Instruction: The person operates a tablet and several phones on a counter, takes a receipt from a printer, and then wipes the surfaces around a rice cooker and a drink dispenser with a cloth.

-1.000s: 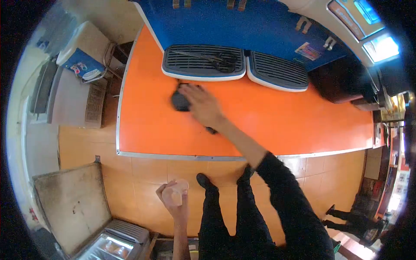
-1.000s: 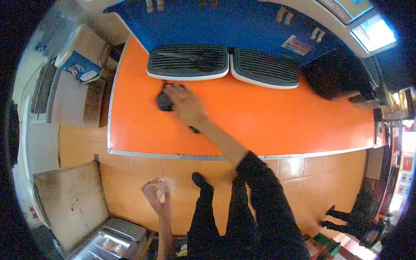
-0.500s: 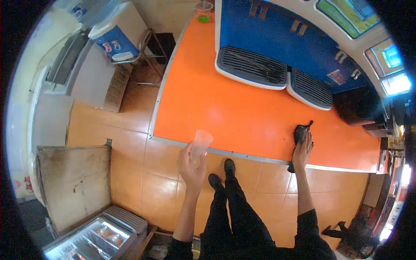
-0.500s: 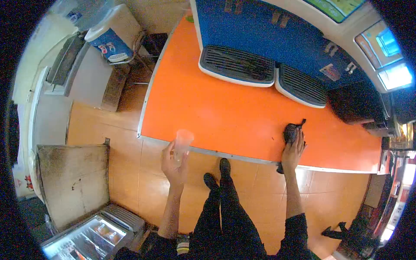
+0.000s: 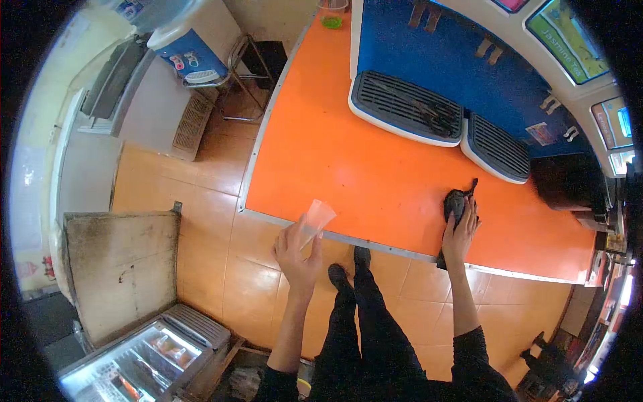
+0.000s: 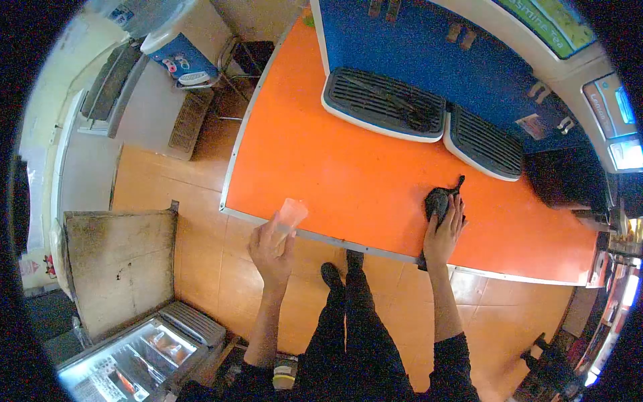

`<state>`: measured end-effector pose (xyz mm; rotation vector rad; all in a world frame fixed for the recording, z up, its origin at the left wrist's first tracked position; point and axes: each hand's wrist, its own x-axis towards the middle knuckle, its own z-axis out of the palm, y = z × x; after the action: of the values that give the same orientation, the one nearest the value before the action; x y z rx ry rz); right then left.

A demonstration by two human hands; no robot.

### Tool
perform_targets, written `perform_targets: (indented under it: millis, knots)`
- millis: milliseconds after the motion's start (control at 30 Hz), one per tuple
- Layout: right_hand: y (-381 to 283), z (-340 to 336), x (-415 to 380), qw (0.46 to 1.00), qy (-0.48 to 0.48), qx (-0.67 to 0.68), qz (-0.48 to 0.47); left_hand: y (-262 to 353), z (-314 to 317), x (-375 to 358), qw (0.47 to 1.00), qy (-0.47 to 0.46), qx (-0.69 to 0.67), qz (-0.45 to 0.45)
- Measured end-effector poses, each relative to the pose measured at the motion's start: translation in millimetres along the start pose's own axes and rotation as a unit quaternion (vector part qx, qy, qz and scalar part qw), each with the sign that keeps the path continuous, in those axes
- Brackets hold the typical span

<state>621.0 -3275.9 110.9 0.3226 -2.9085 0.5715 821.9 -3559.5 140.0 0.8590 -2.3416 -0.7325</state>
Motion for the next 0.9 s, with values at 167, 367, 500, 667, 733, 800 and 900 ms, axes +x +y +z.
perform_targets:
  millis: [167, 367, 500, 667, 733, 800, 900]
  knots:
    - [-29.1, 19.8, 6.8, 1.0, 0.012, -0.015, -0.006, 2.0, -2.9, -1.3, 1.0, 0.014, 0.009, 0.003]
    - [-143.3, 43.2, -0.8, 0.985, -0.087, 0.11, -0.098, -9.4, 1.0, -17.4, 0.975, 0.061, -0.192, -0.092]
    - [-195.5, 72.5, -0.4, 0.982, -0.071, 0.14, -0.103, -28.1, -5.5, -34.6, 0.96, 0.119, -0.222, -0.125]
    - [-232.5, 92.6, 20.4, 0.957, -0.062, 0.282, -0.033, -35.6, -32.1, -46.5, 0.962, 0.14, -0.183, -0.148]
    - [-247.4, 95.6, 26.0, 0.954, -0.084, 0.287, -0.034, -38.6, -39.4, -51.9, 0.958, 0.15, -0.186, -0.162]
    - [-271.4, 111.0, 19.1, 0.98, -0.051, 0.125, -0.147, -37.7, -46.2, -53.8, 0.962, 0.145, -0.169, -0.161]
    - [-317.0, 115.1, 13.3, 0.969, -0.077, 0.114, -0.206, -41.4, -44.8, -56.5, 0.96, 0.142, -0.17, -0.169]
